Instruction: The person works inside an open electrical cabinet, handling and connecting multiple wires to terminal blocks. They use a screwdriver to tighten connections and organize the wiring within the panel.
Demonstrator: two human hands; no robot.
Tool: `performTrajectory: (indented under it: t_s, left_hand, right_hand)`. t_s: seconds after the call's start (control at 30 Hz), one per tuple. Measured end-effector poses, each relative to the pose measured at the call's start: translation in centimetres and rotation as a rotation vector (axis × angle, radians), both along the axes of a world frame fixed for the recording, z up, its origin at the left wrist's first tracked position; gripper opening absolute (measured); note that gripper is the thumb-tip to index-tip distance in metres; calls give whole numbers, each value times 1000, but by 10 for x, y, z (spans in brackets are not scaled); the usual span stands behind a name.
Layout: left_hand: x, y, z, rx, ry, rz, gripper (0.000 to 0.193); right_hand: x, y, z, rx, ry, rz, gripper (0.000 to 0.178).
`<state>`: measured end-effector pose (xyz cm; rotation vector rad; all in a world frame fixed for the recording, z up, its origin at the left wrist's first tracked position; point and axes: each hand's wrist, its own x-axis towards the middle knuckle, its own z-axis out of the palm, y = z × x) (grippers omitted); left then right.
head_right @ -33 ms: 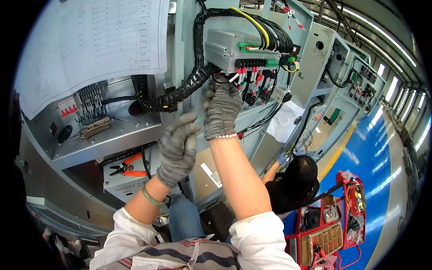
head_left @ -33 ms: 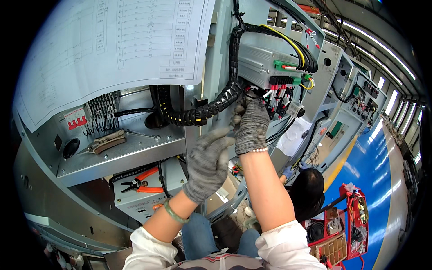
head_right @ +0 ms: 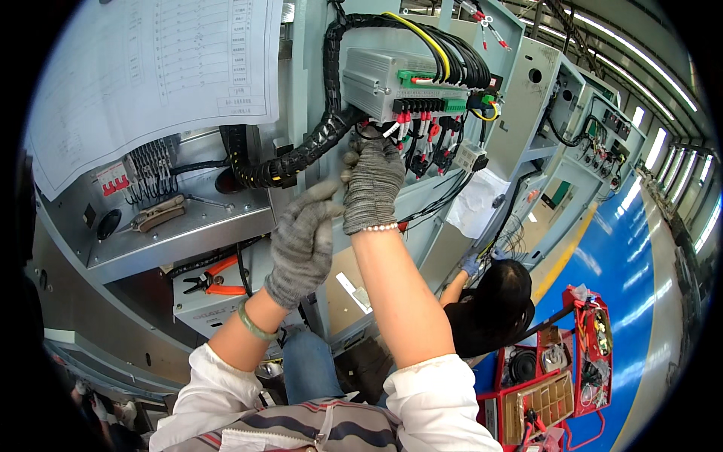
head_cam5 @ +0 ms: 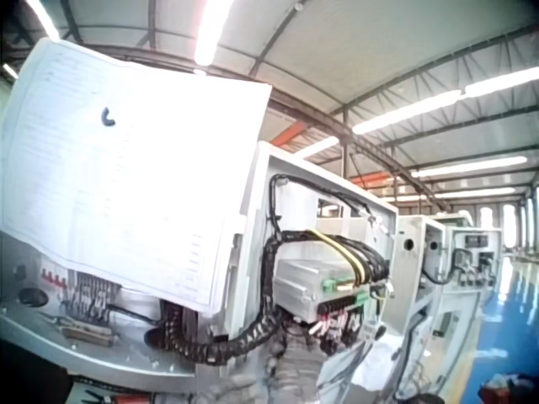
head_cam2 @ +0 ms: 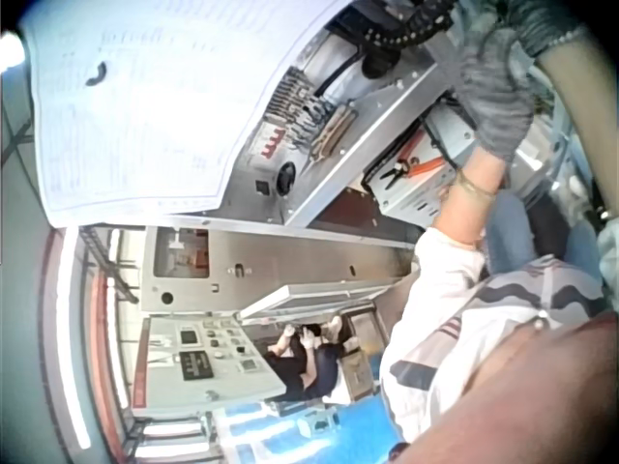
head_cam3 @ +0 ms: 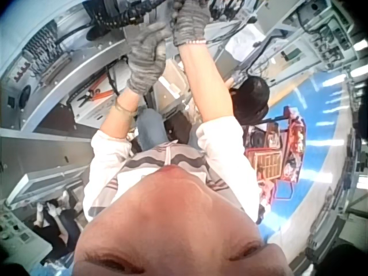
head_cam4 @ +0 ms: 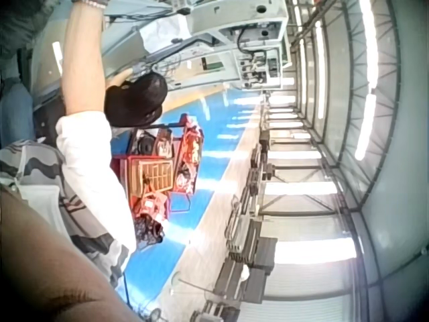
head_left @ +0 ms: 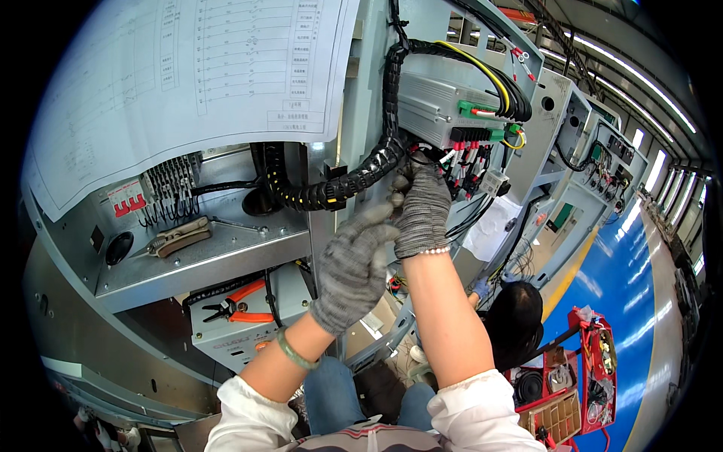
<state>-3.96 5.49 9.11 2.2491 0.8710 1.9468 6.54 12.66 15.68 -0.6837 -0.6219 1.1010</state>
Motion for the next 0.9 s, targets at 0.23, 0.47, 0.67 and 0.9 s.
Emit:
performTrajectory:
  t_s: [0.23, 0.47, 0.67, 0.9]
  left_hand:
    - [29, 33, 21, 50, -54, -127, 18]
    - [29, 37, 34, -2, -30, -58, 39]
    - [31, 36, 36, -94, -30, -73, 37]
    - [34, 36, 39, -143, -30, -89, 38]
  right_hand:
    - [9, 4, -5, 149, -87, -47, 19]
    - [7, 4, -3, 202, -52, -15, 20]
    - [15, 13, -9, 143, -9, 37, 19]
    - [21, 36, -21, 221, -265, -23, 18]
